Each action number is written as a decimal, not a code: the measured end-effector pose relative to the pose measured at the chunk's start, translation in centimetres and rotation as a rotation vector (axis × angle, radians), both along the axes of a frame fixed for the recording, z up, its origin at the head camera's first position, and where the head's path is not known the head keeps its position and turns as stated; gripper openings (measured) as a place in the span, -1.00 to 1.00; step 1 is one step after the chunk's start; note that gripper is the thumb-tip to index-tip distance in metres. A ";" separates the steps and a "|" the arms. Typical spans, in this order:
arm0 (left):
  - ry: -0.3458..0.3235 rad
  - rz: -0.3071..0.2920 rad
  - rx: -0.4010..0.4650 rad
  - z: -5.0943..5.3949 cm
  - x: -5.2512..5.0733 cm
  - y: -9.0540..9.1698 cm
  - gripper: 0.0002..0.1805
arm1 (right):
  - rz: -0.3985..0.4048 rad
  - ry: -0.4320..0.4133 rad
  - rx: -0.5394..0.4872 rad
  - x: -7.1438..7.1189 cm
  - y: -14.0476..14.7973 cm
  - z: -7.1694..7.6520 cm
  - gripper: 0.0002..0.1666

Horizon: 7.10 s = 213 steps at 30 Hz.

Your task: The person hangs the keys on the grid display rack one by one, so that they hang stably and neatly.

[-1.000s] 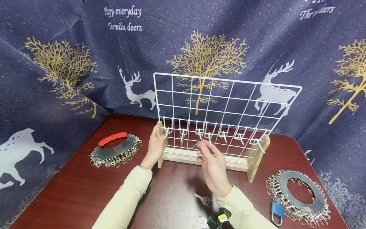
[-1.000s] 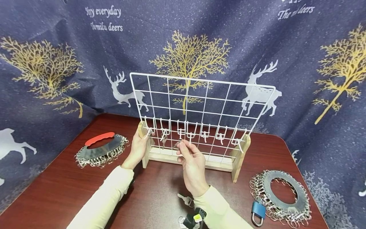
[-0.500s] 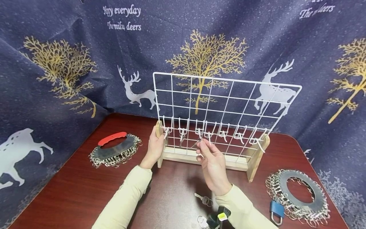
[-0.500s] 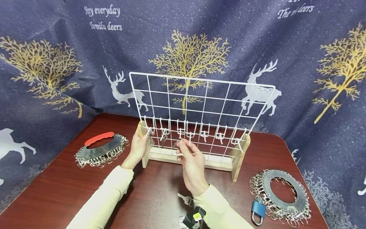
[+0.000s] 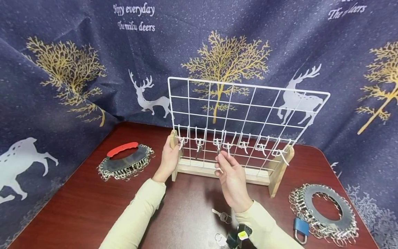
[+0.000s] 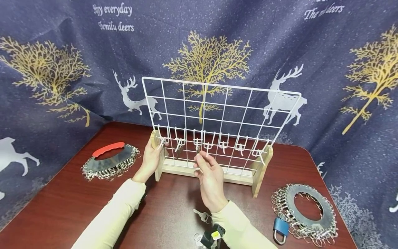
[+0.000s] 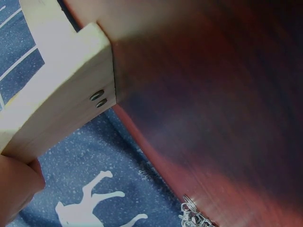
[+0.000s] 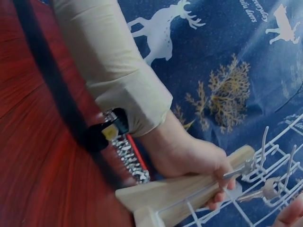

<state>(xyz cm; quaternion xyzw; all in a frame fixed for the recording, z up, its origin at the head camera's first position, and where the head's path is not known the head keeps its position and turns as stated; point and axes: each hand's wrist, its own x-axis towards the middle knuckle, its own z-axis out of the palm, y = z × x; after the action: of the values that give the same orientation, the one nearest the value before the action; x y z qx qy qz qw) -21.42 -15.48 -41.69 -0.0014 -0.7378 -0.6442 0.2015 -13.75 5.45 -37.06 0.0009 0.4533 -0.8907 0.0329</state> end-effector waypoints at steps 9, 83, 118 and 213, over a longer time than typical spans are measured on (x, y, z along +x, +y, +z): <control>0.008 0.020 -0.023 0.1 -0.1 -0.2 -0.78 | 0.120 -0.040 0.246 0.0 1.7 -1.2 -0.77; -0.008 0.001 -0.017 -0.1 -0.2 -0.2 -0.79 | 0.539 0.934 1.904 3.6 6.6 -4.0 -0.68; -0.012 -0.029 -0.002 -0.2 -0.3 -0.2 -0.78 | 0.618 0.776 1.782 2.9 7.1 -4.5 -0.68; 0.001 -0.004 -0.009 -0.1 -0.1 -0.1 -0.76 | -0.163 0.476 0.756 0.9 6.2 0.1 -0.85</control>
<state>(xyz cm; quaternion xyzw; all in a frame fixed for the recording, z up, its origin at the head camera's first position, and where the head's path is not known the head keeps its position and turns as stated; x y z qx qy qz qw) -21.51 -15.55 -41.75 -0.0040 -0.7406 -0.6412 0.2007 -12.83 11.63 -36.98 -0.1560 0.7403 -0.6377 -0.1452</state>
